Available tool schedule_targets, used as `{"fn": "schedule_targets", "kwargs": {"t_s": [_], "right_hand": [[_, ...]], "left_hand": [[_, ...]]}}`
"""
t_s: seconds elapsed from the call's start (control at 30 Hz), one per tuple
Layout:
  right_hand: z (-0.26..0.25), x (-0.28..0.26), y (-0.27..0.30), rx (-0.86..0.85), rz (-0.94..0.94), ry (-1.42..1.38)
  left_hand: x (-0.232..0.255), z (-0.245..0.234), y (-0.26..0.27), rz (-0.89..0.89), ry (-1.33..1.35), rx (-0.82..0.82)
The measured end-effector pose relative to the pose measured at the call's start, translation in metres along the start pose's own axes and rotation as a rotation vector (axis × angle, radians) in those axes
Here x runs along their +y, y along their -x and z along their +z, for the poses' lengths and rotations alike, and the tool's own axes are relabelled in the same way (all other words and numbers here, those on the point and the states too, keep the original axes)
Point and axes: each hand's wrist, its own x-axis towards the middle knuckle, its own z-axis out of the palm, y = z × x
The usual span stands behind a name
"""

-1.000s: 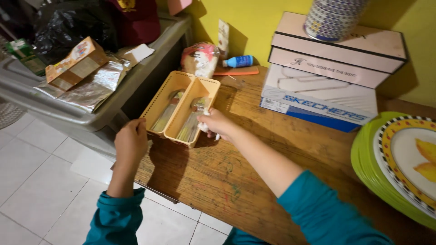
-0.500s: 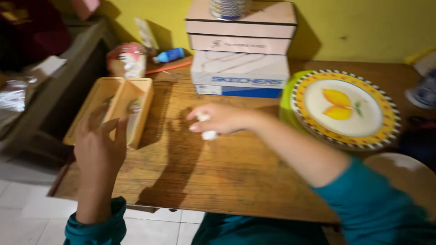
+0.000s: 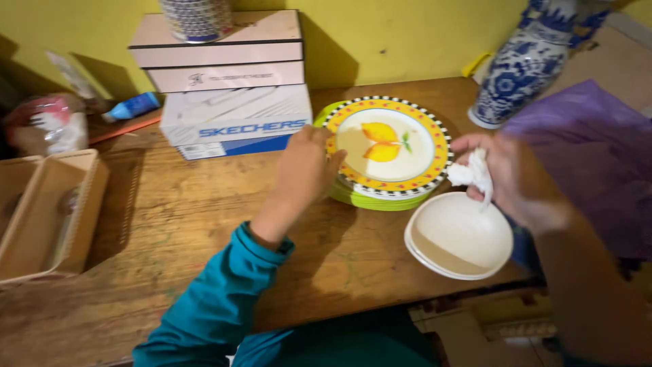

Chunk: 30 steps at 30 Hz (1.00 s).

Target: Wiping spoons, bowls, and plates with a cloth and organizing them on a table.

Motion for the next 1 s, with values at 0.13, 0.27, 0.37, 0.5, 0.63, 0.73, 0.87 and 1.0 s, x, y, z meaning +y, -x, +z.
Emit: {"fn": "schedule_targets", "kwargs": {"t_s": [0.13, 0.27, 0.37, 0.5, 0.63, 0.73, 0.87, 1.0], "right_hand": [[-0.052, 0.050, 0.033, -0.036, -0.110, -0.244], [-0.064, 0.069, 0.059, 0.149, -0.042, -0.097], [-0.064, 0.073, 0.070, 0.193, -0.074, -0.010], [-0.059, 0.066, 0.086, 0.341, -0.188, 0.245], [-0.063, 0.064, 0.095, 0.459, -0.230, 0.383], [-0.065, 0.070, 0.101, 0.449, -0.286, 0.373], [-0.047, 0.066, 0.112, 0.523, -0.316, 0.426], [-0.027, 0.048, 0.119, 0.478, -0.499, 0.657]], "left_hand": [[0.084, 0.009, 0.011, 0.093, 0.211, -0.120], [0.119, 0.037, 0.026, 0.130, 0.054, -0.383], [0.130, 0.051, 0.033, 0.174, -0.017, -0.315], [0.136, 0.064, 0.047, 0.151, -0.111, -0.376], [0.130, 0.078, 0.051, 0.114, -0.182, -0.479], [0.132, 0.075, 0.047, 0.084, -0.118, -0.452], [0.142, 0.053, 0.039, -0.054, 0.091, -0.431], [0.146, 0.042, 0.045, -0.166, 0.220, -0.475]]}}
